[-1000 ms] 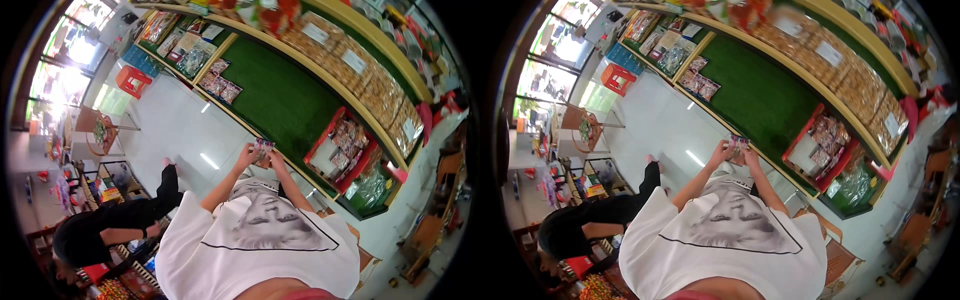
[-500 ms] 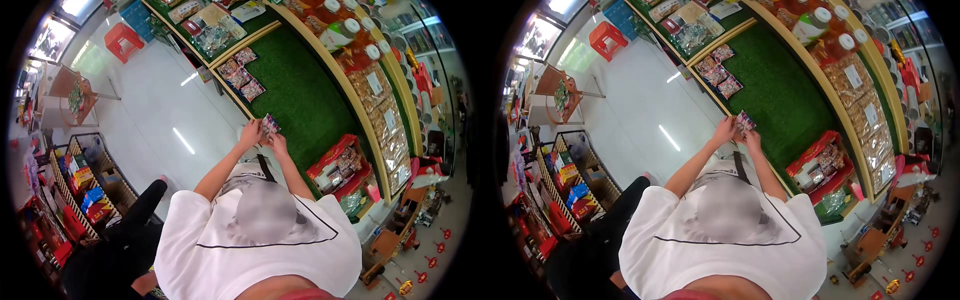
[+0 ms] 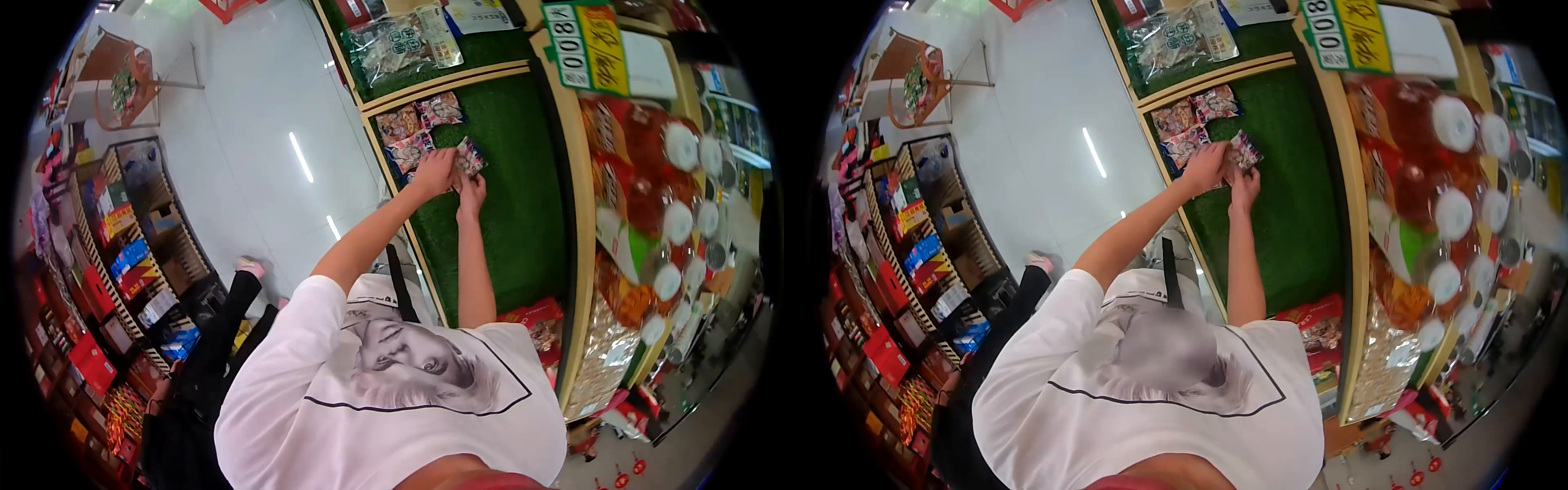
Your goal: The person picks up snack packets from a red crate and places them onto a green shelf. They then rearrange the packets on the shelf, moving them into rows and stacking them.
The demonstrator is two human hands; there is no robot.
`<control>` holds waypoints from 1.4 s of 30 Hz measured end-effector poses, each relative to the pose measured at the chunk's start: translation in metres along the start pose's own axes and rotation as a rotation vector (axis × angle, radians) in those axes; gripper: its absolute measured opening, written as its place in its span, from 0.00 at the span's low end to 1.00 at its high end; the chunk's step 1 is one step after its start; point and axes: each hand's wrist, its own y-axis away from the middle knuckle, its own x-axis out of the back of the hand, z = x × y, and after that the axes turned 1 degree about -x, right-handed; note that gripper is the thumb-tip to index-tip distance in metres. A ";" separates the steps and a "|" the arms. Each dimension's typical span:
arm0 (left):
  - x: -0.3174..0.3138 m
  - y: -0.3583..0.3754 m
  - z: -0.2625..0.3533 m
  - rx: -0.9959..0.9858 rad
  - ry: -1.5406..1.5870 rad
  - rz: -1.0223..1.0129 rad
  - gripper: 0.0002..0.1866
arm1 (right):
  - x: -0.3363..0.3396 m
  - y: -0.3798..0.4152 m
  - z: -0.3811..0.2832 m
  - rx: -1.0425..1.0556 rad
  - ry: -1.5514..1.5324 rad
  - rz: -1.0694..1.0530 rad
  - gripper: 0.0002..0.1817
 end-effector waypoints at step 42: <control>-0.136 0.253 -0.019 -0.399 -0.254 -1.135 0.15 | 0.395 0.431 0.256 0.012 -0.788 0.720 0.20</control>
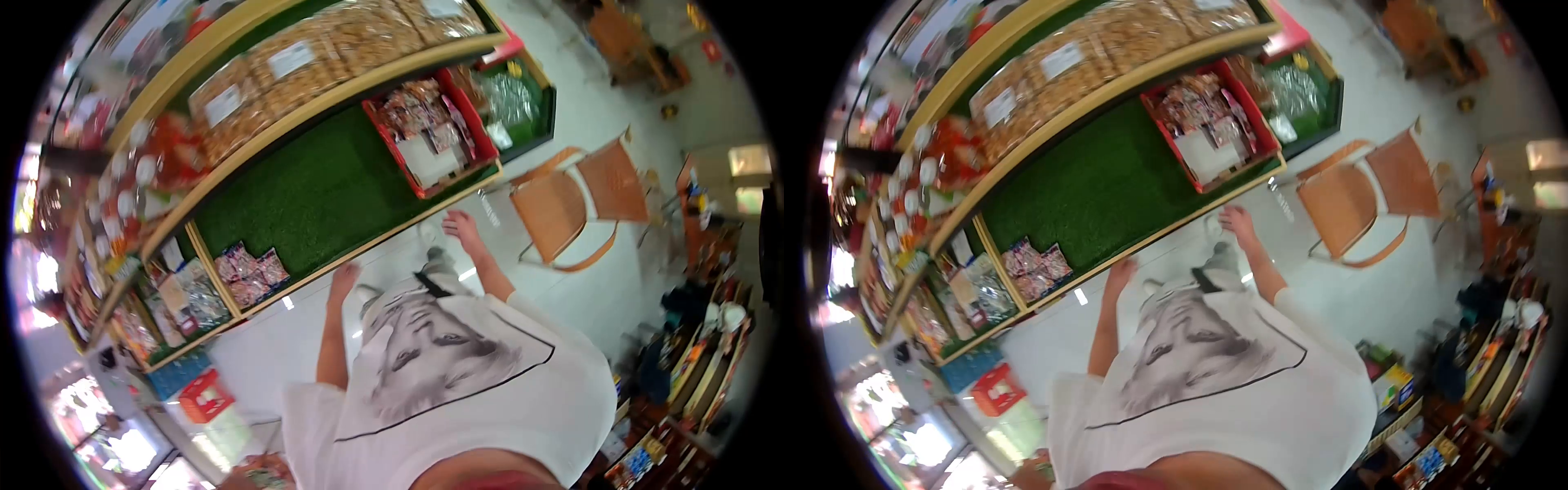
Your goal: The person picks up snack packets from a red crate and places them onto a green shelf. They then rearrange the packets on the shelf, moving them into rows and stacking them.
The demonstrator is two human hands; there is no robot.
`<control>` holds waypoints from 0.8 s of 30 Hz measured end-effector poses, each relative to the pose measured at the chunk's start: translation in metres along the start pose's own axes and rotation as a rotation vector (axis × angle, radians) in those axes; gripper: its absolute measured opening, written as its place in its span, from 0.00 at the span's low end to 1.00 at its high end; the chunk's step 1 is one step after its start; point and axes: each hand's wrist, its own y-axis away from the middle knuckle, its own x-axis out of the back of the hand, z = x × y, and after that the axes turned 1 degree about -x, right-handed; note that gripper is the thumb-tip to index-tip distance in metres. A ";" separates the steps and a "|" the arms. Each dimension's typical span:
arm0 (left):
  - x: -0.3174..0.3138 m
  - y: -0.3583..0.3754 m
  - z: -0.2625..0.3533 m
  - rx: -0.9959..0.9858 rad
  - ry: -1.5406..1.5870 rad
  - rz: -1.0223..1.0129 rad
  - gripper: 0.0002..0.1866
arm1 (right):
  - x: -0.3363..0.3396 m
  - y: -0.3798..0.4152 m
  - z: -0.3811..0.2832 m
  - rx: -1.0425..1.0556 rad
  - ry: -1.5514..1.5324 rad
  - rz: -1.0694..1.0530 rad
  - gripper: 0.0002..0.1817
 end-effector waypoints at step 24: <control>-0.137 -0.357 0.391 -0.228 -0.801 0.050 0.25 | 0.007 -0.251 -0.083 -0.226 -0.432 0.115 0.16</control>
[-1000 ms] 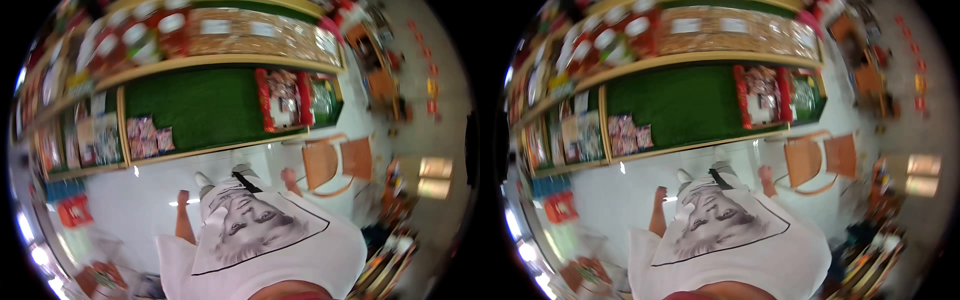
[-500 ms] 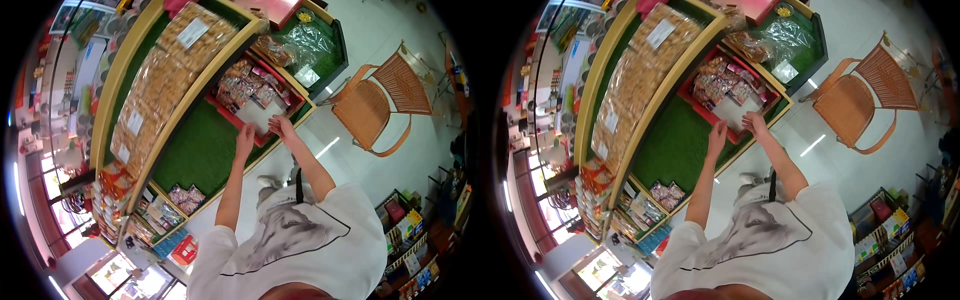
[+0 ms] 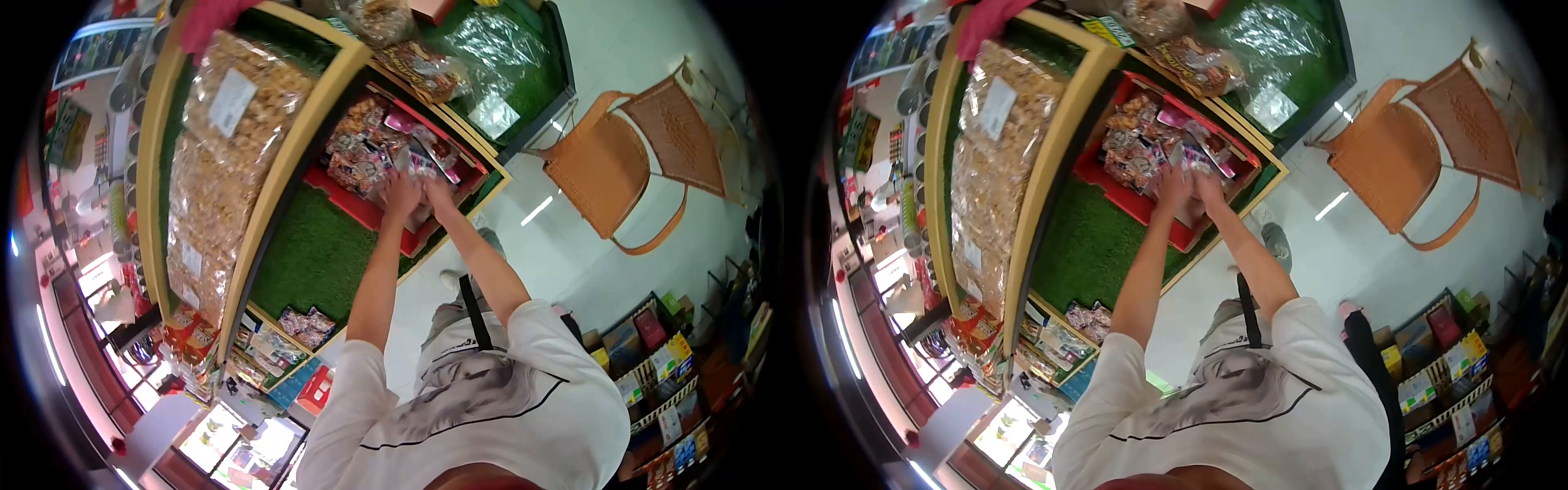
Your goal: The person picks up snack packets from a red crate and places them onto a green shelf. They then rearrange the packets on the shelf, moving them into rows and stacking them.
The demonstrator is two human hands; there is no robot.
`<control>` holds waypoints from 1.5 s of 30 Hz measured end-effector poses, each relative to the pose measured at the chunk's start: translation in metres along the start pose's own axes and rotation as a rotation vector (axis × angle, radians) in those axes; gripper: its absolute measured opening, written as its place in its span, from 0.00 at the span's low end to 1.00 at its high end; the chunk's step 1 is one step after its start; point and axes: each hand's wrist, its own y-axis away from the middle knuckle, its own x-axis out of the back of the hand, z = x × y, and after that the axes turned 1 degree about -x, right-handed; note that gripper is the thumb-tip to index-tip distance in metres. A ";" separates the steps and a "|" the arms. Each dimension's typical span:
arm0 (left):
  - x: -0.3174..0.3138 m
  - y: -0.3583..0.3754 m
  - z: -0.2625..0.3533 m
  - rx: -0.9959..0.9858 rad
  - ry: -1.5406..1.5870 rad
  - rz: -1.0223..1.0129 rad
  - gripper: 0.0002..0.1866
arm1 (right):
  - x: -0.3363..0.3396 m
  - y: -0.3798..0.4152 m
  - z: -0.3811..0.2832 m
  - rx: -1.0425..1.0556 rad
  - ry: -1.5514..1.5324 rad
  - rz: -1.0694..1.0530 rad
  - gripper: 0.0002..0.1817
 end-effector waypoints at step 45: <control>-0.037 0.465 -0.555 0.894 0.854 0.668 0.38 | -0.423 0.179 0.534 -0.107 1.380 -0.483 0.18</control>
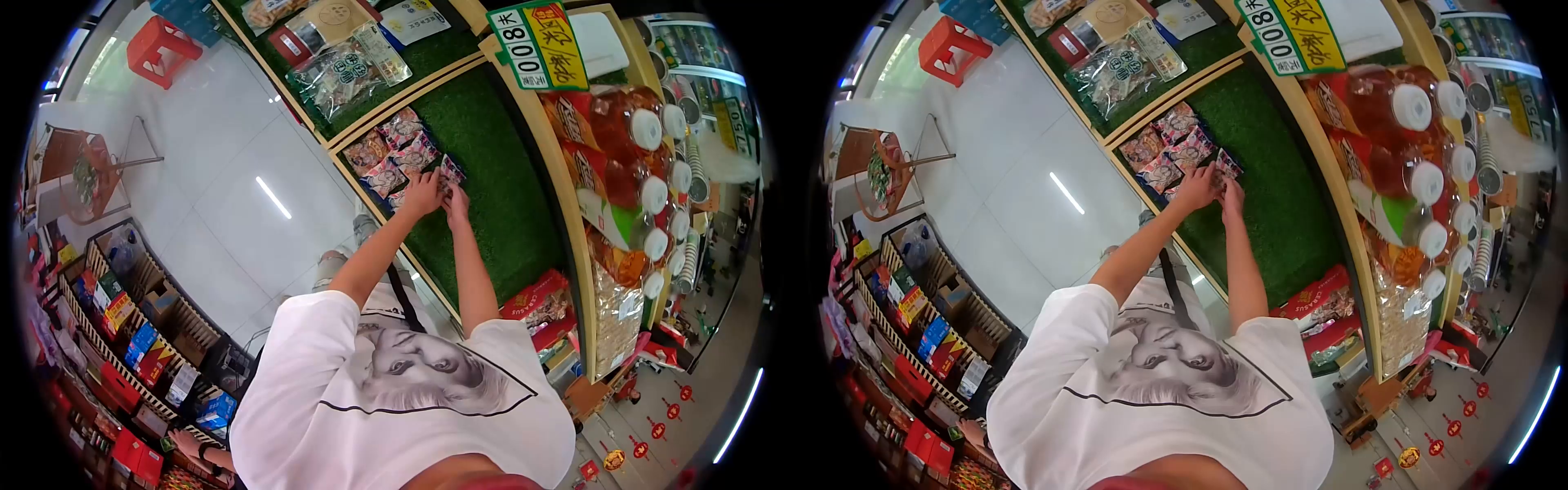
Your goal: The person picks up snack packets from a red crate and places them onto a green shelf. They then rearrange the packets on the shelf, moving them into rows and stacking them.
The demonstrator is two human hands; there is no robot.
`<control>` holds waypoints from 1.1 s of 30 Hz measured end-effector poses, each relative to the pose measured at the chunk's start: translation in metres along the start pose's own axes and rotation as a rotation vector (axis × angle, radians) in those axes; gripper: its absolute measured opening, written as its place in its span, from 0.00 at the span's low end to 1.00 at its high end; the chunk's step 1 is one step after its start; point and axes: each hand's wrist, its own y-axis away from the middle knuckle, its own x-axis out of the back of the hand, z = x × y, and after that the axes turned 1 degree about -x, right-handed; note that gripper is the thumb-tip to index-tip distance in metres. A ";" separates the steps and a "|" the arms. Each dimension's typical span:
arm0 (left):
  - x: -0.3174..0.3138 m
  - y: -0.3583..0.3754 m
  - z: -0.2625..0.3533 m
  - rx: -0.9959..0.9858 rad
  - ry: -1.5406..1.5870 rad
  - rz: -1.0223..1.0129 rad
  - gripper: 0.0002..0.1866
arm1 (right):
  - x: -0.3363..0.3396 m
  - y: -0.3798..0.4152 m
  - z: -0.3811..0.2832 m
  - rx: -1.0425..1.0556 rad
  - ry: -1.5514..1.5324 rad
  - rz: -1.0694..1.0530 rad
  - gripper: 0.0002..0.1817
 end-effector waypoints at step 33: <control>0.106 0.278 -0.244 0.628 0.025 -0.898 0.16 | 0.256 0.307 0.426 -0.101 -0.562 0.646 0.18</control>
